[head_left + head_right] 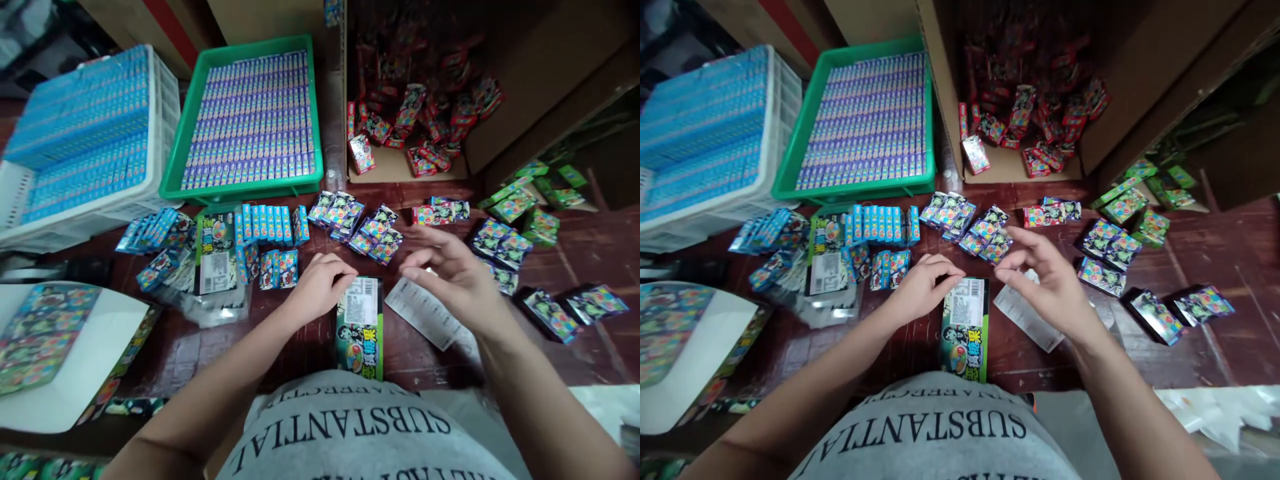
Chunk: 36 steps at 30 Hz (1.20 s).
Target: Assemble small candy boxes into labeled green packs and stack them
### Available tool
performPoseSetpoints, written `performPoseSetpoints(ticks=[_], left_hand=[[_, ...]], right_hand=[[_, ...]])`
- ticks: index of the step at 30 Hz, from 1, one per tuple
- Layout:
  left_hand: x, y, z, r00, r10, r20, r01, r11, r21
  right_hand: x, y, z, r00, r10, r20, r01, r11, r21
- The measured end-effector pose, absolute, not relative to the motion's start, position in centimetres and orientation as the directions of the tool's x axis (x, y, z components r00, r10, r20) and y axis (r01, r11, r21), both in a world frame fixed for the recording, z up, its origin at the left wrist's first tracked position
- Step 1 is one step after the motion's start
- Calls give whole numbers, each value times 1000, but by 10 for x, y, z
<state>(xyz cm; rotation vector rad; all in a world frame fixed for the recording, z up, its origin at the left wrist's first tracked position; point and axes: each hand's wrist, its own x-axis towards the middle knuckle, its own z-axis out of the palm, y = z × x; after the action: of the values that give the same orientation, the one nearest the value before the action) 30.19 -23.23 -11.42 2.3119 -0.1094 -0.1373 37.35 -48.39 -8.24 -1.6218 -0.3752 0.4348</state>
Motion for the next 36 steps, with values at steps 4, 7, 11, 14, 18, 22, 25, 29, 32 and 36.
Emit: performPoseSetpoints(ticks=[4,7,11,14,18,22,25,29,32,36], left_hand=[[291,-229,-104,983,-123,-134,68,-434,898],[283,-229,-100,972,-65,-226,202,-263,943],[276,-229,-102,966,-16,-257,252,-151,956],[272,-227,-103,973,-21,-231,229,-89,969],[271,-225,-99,982,-60,-179,170,-133,977],[282,-224,-93,972,-163,-167,105,-332,937],[292,-211,-93,944,-291,-157,-1,-477,879],[283,-173,-94,951,-254,-176,87,-326,941],[255,-159,-94,977,126,-173,193,-162,968],[210,-184,-103,905,380,-190,199,17,980]], right_hand=[[363,-445,-86,758,643,-106,-44,-111,-993],[359,-434,-92,723,672,-163,-77,-156,-985],[353,-432,-97,741,665,-93,102,-249,-963],[344,-435,-93,740,664,106,450,-372,-812],[333,-435,-89,633,745,210,684,-412,-602],[335,-431,-91,631,769,97,627,-433,-647],[338,-439,-90,621,781,69,571,-390,-722],[327,-469,-92,844,474,250,428,-316,-847],[303,-483,-102,947,162,278,315,-281,-907],[281,-462,-114,988,90,125,143,-221,-965]])
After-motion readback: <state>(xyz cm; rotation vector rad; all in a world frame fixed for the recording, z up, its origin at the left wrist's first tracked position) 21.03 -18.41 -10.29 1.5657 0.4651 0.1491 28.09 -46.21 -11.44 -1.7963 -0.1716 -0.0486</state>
